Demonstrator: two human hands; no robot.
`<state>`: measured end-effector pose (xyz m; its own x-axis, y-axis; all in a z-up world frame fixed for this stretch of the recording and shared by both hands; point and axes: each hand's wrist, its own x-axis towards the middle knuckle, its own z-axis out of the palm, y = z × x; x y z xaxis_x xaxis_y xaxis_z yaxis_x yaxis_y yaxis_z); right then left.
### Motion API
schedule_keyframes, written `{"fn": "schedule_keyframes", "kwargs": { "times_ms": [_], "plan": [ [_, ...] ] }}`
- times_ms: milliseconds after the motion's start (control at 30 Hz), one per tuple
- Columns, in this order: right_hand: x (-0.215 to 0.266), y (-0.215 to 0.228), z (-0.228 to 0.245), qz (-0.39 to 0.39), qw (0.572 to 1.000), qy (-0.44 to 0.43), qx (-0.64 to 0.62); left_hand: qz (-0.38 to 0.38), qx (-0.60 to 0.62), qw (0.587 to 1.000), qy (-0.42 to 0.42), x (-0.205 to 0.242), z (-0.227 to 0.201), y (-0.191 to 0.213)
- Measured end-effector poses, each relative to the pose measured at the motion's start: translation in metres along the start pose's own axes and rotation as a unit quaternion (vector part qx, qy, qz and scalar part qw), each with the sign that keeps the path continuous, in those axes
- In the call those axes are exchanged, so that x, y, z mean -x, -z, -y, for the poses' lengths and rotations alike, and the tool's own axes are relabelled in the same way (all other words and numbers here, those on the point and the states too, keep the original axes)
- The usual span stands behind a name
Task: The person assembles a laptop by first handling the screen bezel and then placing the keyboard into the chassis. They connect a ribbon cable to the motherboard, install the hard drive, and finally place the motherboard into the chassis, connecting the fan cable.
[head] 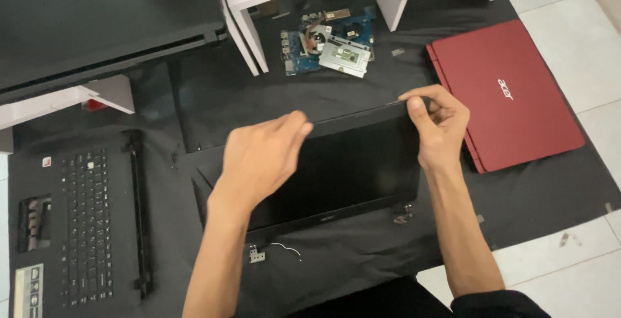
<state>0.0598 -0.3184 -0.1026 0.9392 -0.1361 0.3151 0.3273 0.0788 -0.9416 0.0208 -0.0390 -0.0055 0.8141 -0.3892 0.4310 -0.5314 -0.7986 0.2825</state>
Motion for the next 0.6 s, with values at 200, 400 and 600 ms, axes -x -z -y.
{"fn": "schedule_keyframes", "kwargs": {
  "times_ms": [200, 400, 600],
  "plan": [
    [-0.001, 0.004, 0.002, -0.006, 1.0, 0.003, 0.002, 0.062, 0.004, 0.998, 0.006, -0.022, -0.012, -0.014],
    [-0.002, -0.003, 0.005, 0.012, 0.999, -0.006, -0.039, 0.012, 0.01, 0.998, -0.058, -0.044, -0.033, -0.037],
    [-0.004, 0.004, 0.004, 0.01, 0.999, -0.004, -0.036, -0.009, 0.017, 0.998, -0.067, -0.053, -0.038, -0.049]
  ]
}}
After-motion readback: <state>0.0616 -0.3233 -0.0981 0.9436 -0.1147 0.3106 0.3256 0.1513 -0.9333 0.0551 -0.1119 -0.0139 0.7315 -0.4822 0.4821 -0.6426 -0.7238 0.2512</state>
